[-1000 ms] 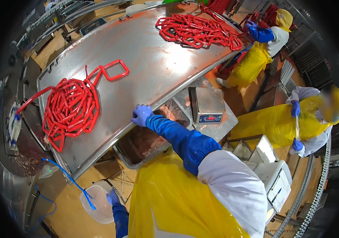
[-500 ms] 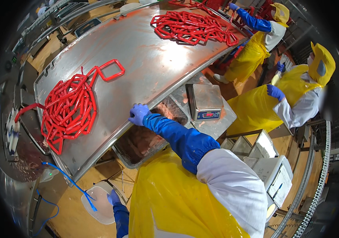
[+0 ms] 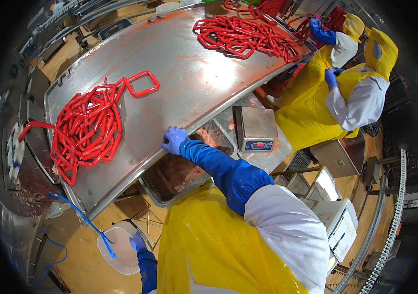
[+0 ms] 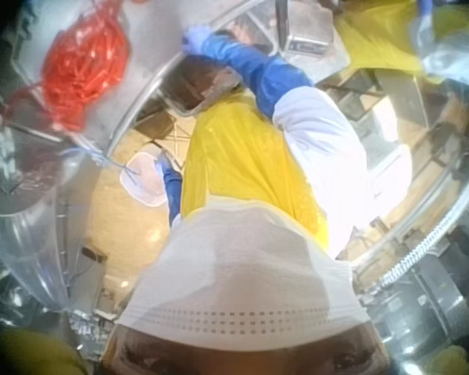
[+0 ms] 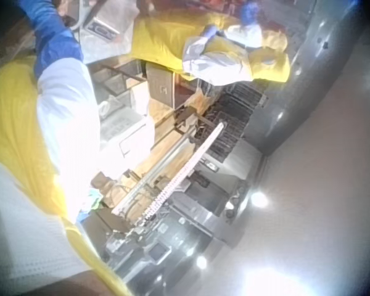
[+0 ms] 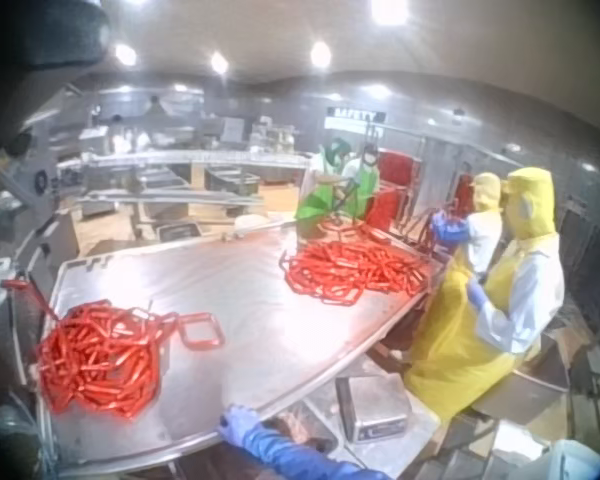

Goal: The person repeatedly picks up red plastic frames from a pile on a stainless steel table, manipulates them with gloved hands, and places them into a metal tray. The task is performed in a food processing facility with other workers visible in the background.

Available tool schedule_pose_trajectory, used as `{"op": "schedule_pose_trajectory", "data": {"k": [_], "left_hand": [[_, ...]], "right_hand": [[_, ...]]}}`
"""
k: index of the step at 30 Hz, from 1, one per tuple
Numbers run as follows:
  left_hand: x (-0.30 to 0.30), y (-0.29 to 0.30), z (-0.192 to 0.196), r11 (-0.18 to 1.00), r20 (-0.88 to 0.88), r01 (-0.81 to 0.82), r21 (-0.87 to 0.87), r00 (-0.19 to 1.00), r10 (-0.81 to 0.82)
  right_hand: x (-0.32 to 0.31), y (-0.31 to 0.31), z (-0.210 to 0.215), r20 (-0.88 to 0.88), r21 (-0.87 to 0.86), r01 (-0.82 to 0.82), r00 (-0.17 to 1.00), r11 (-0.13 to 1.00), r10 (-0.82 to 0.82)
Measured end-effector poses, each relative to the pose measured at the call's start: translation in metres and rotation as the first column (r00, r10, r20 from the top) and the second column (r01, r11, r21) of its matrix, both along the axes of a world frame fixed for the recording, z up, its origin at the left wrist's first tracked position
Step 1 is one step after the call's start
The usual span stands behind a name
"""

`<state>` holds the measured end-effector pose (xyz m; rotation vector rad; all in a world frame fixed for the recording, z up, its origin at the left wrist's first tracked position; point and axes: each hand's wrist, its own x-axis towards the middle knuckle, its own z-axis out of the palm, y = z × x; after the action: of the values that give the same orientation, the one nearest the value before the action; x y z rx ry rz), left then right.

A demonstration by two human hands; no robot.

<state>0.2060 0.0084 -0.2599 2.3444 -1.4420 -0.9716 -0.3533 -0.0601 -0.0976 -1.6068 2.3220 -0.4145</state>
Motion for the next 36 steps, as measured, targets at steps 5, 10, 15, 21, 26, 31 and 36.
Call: {"op": "schedule_pose_trajectory", "data": {"k": [5,10,15,21,26,31,36], "left_hand": [[-0.016,-0.002,0.02,0.999,-0.121,-0.021,0.05,0.992,0.027],[-0.016,-0.002,0.012,1.0,0.03,-0.018,-0.008,0.999,0.019],[0.0,0.007,-0.008,0.997,-0.244,-0.059,-0.056,0.969,0.044],[-0.019,-0.017,0.021,0.995,-0.047,-0.014,0.104,0.999,0.019],[-0.025,0.005,0.038,0.993,0.09,-0.053,0.103,0.995,0.044],[-0.026,0.003,0.045,0.988,0.057,-0.034,0.148,0.998,0.025],[-0.025,-0.003,0.015,0.997,0.044,-0.055,0.054,0.998,0.053]], "right_hand": [[-0.004,0.001,-0.005,0.003,0.013,0.013,1.0,1.0,-0.013],[-0.008,0.002,-0.008,0.0,-0.012,0.008,1.0,1.0,-0.008],[0.003,-0.014,-0.003,-0.011,-0.015,-0.027,1.0,1.0,0.027],[-0.016,-0.001,-0.028,-0.065,-0.082,-0.007,0.998,0.997,0.002],[-0.012,-0.003,-0.04,-0.106,-0.095,-0.066,0.993,0.993,0.056],[-0.019,-0.004,-0.053,-0.125,-0.079,-0.073,0.99,0.994,0.063],[-0.031,-0.001,-0.054,-0.117,-0.105,-0.086,0.99,0.991,0.073]]}}
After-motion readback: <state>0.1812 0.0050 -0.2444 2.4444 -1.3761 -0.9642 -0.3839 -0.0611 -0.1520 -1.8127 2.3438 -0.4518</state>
